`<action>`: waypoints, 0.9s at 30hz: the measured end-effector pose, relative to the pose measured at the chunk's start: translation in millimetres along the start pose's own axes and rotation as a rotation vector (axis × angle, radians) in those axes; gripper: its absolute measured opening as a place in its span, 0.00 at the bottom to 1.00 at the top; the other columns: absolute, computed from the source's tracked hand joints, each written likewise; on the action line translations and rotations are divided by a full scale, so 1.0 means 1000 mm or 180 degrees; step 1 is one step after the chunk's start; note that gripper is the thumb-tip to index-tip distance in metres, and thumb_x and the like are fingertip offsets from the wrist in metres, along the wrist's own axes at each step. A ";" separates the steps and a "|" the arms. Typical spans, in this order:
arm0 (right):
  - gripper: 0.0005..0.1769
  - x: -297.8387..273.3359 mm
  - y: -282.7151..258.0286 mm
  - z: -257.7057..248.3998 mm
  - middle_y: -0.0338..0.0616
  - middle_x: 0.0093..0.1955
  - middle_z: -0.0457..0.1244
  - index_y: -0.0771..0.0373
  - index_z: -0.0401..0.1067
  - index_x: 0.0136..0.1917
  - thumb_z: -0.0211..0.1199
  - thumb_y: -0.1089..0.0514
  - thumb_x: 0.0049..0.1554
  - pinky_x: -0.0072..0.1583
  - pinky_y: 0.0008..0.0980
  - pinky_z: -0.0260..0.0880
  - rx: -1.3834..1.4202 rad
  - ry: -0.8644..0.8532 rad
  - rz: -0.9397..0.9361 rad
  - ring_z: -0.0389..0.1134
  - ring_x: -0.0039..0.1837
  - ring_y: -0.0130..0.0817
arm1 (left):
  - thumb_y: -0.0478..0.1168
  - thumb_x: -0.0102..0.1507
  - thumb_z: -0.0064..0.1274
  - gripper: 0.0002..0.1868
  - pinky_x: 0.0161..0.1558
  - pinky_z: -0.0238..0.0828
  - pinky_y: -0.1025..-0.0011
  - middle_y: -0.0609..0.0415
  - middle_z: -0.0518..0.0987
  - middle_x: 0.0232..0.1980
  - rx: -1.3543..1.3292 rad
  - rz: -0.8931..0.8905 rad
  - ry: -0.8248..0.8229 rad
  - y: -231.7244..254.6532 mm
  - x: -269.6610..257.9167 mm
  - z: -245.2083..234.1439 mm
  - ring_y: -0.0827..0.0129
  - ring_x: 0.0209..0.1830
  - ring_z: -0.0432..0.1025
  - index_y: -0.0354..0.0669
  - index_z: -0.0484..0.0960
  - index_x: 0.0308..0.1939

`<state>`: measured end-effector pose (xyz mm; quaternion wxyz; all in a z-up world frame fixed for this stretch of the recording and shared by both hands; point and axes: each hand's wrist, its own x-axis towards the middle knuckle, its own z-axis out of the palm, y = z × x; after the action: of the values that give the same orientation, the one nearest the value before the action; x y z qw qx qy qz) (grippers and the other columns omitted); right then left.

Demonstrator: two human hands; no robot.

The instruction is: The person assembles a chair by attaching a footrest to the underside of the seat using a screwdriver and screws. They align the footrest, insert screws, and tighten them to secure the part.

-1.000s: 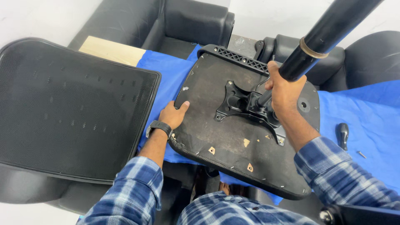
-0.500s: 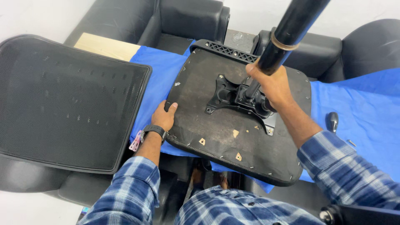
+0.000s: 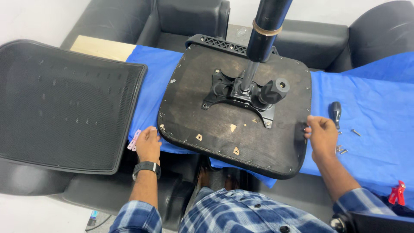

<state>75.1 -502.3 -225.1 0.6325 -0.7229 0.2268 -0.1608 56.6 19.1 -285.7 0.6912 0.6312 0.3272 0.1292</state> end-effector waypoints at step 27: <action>0.52 -0.017 -0.010 0.027 0.71 0.70 0.60 0.76 0.67 0.69 0.48 0.23 0.60 0.72 0.52 0.58 -0.2543 0.0603 0.1037 0.60 0.73 0.65 | 0.73 0.62 0.45 0.46 0.65 0.63 0.51 0.34 0.75 0.63 0.2914 0.0700 -0.0502 0.084 0.034 0.075 0.41 0.65 0.68 0.31 0.78 0.59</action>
<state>75.4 -469.7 -218.0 0.2969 -0.8476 0.4392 -0.0243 147.7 -5.7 -215.8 0.3470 0.9096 0.2283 -0.0041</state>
